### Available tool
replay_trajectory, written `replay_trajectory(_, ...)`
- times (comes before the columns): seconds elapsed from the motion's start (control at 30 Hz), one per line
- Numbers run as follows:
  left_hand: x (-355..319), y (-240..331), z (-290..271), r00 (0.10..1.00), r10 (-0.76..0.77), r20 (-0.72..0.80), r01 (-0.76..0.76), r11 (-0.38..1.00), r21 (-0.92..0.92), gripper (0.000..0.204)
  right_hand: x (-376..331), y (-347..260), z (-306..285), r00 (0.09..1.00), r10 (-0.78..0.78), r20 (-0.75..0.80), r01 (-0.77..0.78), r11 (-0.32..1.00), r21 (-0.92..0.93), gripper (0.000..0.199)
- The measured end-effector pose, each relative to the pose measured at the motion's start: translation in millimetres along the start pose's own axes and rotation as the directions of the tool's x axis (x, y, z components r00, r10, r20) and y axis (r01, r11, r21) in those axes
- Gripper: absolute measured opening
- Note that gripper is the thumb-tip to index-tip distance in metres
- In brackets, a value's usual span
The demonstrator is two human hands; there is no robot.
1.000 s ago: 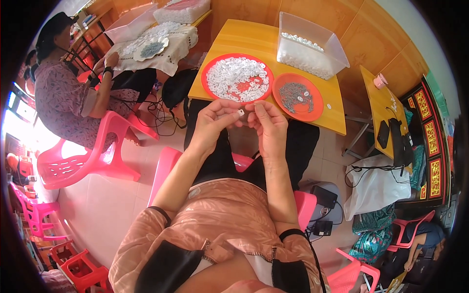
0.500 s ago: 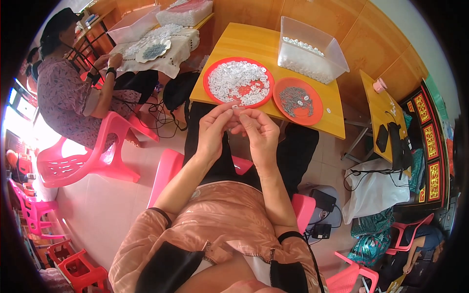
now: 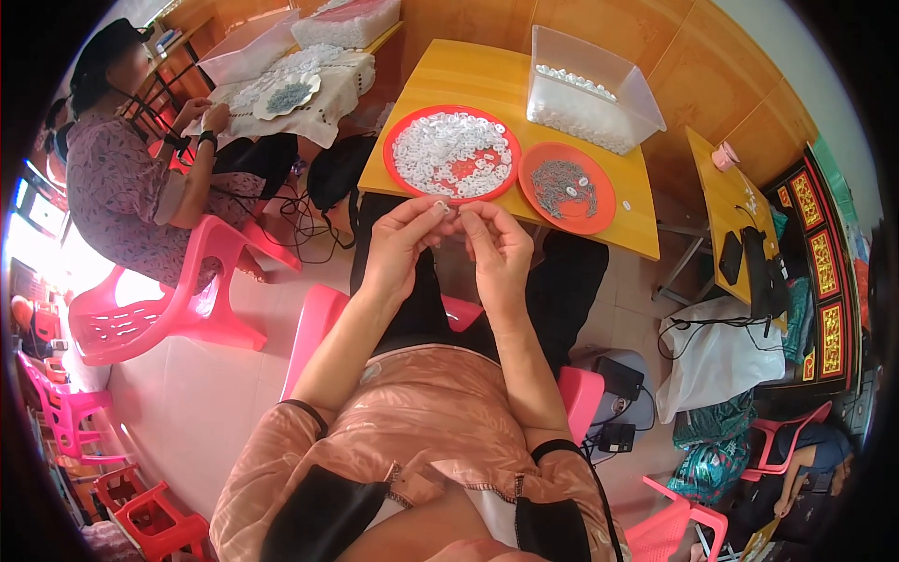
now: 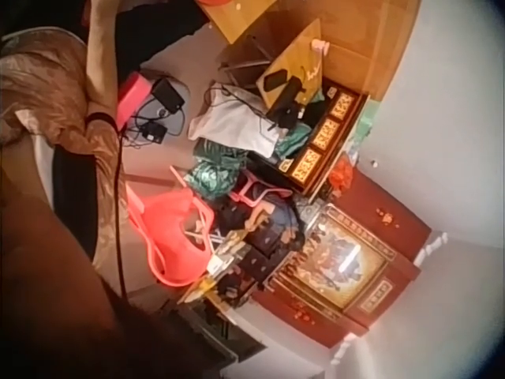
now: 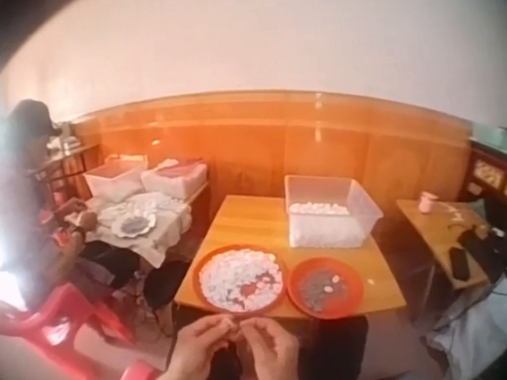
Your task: The recorder is manually assembling small hardware components, specifically inserting small metal pins into plastic housings.
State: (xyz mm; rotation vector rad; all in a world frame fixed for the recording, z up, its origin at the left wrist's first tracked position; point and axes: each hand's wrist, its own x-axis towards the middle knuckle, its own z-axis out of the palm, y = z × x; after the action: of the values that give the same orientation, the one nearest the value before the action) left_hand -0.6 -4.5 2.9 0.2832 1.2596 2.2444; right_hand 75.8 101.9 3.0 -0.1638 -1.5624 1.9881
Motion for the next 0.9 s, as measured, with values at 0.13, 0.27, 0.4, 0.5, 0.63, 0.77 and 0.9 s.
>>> replay_trajectory(0.13, -1.6, -5.4, -0.5, 0.997, 0.057, 0.057, -0.062, 0.995, 0.076, 0.024, 1.4, -0.4, 1.3, 0.998, -0.028, -0.060, 0.029, 0.999, 0.028, 0.012)
replay_trajectory(0.27, -3.5, -4.9, 2.7, 0.992, 0.101, 0.074, -0.108, 0.989, 0.096, 0.025, 1.2, 1.3, -1.4, 0.998, 0.011, -0.063, -0.012, 1.000, -0.017, 0.014)
replay_trajectory(0.4, -4.0, -5.1, 2.2, 0.990, 0.110, 0.087, -0.121, 0.984, 0.129, 0.025, 1.2, 1.1, -1.4, 0.999, -0.001, -0.036, 0.000, 1.000, -0.031, 0.013)
replay_trajectory(0.5, -3.8, -6.7, 2.6, 0.989, 0.121, 0.088, -0.133, 0.980, 0.145, 0.025, 1.2, 1.2, -1.6, 0.999, -0.013, -0.037, 0.012, 0.999, -0.035, 0.011)
replay_trajectory(0.63, -5.7, -4.2, 4.5, 0.987, 0.139, 0.076, -0.150, 0.976, 0.156, 0.025, 1.3, 2.0, -1.4, 1.000, -0.003, -0.030, 0.002, 0.999, -0.044, 0.011)
replay_trajectory(0.77, -6.2, -5.7, 4.7, 0.980, 0.180, 0.081, -0.193, 0.962, 0.192, 0.025, -0.3, -1.1, -1.4, 0.999, 0.022, -0.036, -0.024, 0.999, -0.044, 0.010)
replay_trajectory(0.9, -8.6, -3.7, 6.7, 0.973, 0.215, 0.087, -0.230, 0.942, 0.246, 0.025, -1.9, -5.2, 1.5, 0.995, -0.091, -0.048, 0.080, 0.975, -0.206, 0.012)
